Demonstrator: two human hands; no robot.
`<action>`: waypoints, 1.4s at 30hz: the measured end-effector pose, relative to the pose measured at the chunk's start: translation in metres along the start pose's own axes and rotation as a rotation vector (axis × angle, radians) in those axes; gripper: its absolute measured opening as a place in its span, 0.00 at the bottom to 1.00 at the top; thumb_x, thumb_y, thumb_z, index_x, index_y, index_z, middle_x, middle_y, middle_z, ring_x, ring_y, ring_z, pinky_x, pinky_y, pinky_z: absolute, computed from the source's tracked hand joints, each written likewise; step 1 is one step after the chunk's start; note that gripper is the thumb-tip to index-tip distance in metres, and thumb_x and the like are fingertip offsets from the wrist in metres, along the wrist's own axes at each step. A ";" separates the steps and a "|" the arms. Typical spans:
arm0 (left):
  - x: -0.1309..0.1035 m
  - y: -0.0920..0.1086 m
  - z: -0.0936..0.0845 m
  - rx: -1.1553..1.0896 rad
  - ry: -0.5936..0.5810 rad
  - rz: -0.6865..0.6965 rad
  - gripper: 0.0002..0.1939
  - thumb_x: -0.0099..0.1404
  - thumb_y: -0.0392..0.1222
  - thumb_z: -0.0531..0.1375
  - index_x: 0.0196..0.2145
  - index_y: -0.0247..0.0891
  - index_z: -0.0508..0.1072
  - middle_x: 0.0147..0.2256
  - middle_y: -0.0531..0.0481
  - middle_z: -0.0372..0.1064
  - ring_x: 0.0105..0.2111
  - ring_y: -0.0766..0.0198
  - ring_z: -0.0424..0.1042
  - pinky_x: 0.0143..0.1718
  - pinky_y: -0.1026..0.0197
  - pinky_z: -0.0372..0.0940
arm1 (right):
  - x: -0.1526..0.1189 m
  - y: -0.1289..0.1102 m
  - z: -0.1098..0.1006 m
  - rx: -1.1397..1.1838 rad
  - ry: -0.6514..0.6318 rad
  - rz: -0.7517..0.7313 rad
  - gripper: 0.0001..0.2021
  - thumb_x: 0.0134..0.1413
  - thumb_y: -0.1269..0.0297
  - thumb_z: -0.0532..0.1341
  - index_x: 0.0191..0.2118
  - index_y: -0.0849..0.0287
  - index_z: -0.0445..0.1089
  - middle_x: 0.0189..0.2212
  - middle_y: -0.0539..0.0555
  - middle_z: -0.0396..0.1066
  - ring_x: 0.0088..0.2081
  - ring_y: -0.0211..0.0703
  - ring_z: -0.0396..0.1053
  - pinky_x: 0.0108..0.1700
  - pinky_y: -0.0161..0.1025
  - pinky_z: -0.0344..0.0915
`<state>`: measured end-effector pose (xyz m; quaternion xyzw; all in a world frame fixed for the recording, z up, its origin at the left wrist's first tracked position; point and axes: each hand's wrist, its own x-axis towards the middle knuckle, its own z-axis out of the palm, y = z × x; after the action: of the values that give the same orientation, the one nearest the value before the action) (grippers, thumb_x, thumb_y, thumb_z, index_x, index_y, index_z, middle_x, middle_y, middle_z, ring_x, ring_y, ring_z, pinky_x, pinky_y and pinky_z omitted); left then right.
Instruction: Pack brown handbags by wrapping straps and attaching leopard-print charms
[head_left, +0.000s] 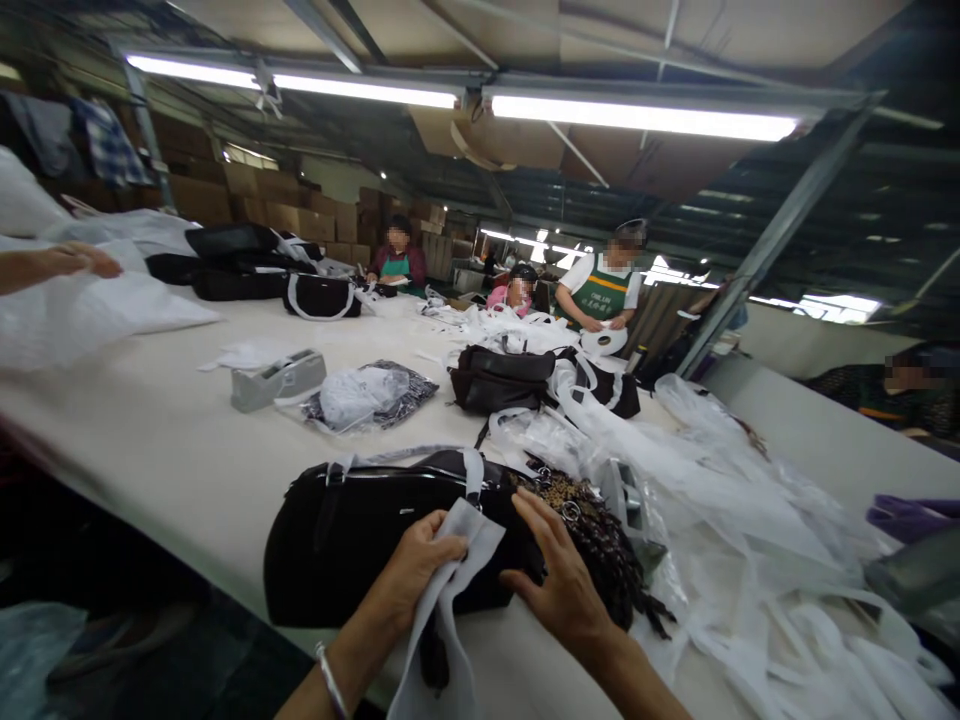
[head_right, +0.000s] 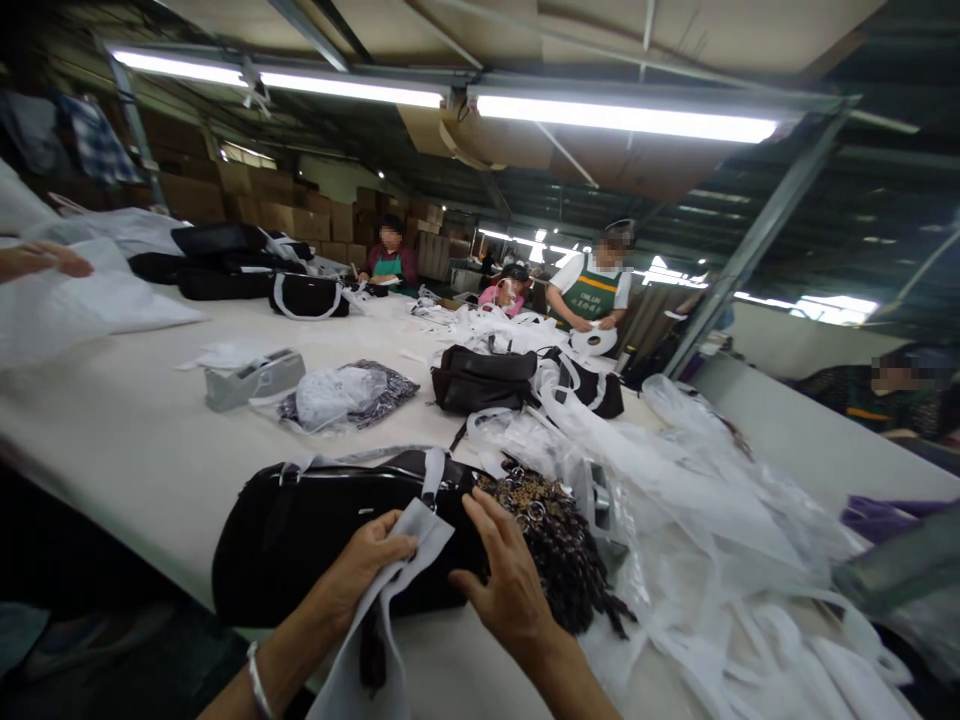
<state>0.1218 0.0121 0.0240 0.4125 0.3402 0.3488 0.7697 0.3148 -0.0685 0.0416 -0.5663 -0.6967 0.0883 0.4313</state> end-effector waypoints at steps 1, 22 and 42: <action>0.000 -0.001 0.000 -0.027 -0.024 -0.006 0.14 0.49 0.37 0.66 0.35 0.34 0.69 0.25 0.56 0.67 0.19 0.74 0.60 0.20 0.70 0.56 | 0.004 -0.001 -0.004 -0.126 -0.035 -0.155 0.33 0.53 0.70 0.67 0.64 0.49 0.60 0.64 0.59 0.59 0.62 0.55 0.58 0.61 0.54 0.60; -0.022 0.000 -0.002 0.274 -0.140 0.138 0.15 0.63 0.47 0.60 0.47 0.41 0.68 0.30 0.56 0.66 0.23 0.68 0.68 0.21 0.69 0.60 | 0.071 -0.037 0.014 -0.035 -0.178 0.068 0.13 0.38 0.73 0.71 0.31 0.57 0.68 0.36 0.50 0.65 0.41 0.43 0.64 0.45 0.39 0.62; -0.025 -0.017 -0.003 0.171 -0.127 0.208 0.25 0.63 0.47 0.63 0.55 0.43 0.60 0.45 0.47 0.70 0.27 0.69 0.70 0.28 0.65 0.67 | 0.026 -0.021 0.043 0.821 -0.171 0.835 0.21 0.39 0.50 0.73 0.33 0.63 0.76 0.30 0.55 0.76 0.29 0.42 0.73 0.34 0.39 0.71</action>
<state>0.1105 -0.0142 0.0142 0.5308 0.2746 0.3694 0.7116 0.2700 -0.0377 0.0413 -0.5702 -0.3563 0.5583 0.4861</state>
